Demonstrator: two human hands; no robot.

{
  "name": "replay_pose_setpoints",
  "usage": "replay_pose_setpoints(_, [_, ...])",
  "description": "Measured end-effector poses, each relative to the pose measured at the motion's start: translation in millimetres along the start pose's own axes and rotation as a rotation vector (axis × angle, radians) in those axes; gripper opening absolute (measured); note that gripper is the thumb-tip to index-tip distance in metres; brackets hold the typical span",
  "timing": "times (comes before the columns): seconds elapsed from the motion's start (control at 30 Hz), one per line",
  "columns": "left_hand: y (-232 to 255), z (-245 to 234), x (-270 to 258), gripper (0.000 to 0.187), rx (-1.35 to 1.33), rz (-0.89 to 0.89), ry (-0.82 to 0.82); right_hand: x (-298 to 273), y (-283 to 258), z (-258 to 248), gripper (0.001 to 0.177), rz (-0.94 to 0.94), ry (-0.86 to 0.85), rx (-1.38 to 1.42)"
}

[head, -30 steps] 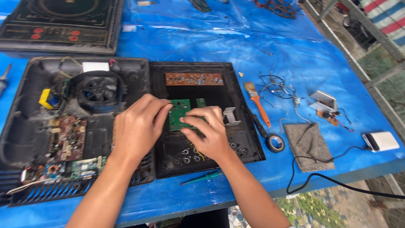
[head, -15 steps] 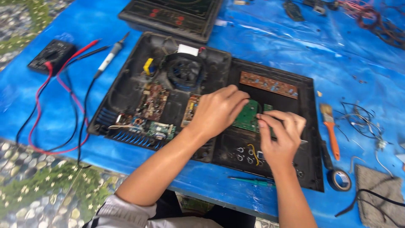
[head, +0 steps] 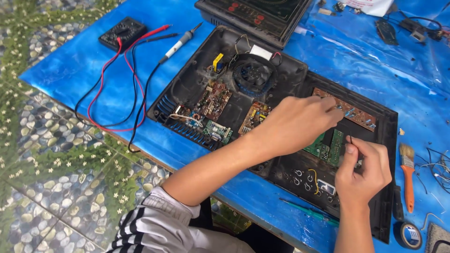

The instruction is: The person works on a disassembled electronic device, handling various circuit boards and wires. They connect wires to a small circuit board, manipulate components within the device casing, and use a screwdriver to adjust parts on a larger board.

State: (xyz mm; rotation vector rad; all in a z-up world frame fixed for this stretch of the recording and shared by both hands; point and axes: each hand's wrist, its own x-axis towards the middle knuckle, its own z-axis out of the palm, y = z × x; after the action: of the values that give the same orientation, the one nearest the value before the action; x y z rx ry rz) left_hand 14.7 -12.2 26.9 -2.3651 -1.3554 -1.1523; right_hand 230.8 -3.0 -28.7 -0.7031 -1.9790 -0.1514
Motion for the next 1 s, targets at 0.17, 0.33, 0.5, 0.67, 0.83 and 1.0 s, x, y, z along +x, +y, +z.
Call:
replay_pose_setpoints(0.17, [-9,-65,-14,0.012,0.061,-0.077,-0.225,20,-32,6,0.017,-0.009,-0.113,0.143])
replay_pose_setpoints(0.33, [-45,-119,-34,0.02,0.183,-0.115,-0.492,55,-73,25,0.012,0.017,-0.329,0.364])
replay_pose_setpoints(0.5, [-81,-157,-59,0.007,-0.071,-0.245,-0.54,87,-100,52,0.017,0.06,-0.603,0.42])
replay_pose_setpoints(0.67, [-97,-159,-80,0.007,-0.196,-0.226,-0.486,106,-119,67,0.011,0.102,-0.603,0.419])
replay_pose_setpoints(0.83, [-114,-151,-88,0.003,-0.268,-0.299,-0.516,114,-117,82,0.013,0.091,-0.683,0.372])
replay_pose_setpoints(1.0, [-111,-152,-87,0.005,-0.329,-0.316,-0.379,115,-115,99,0.013,0.109,-0.636,0.462])
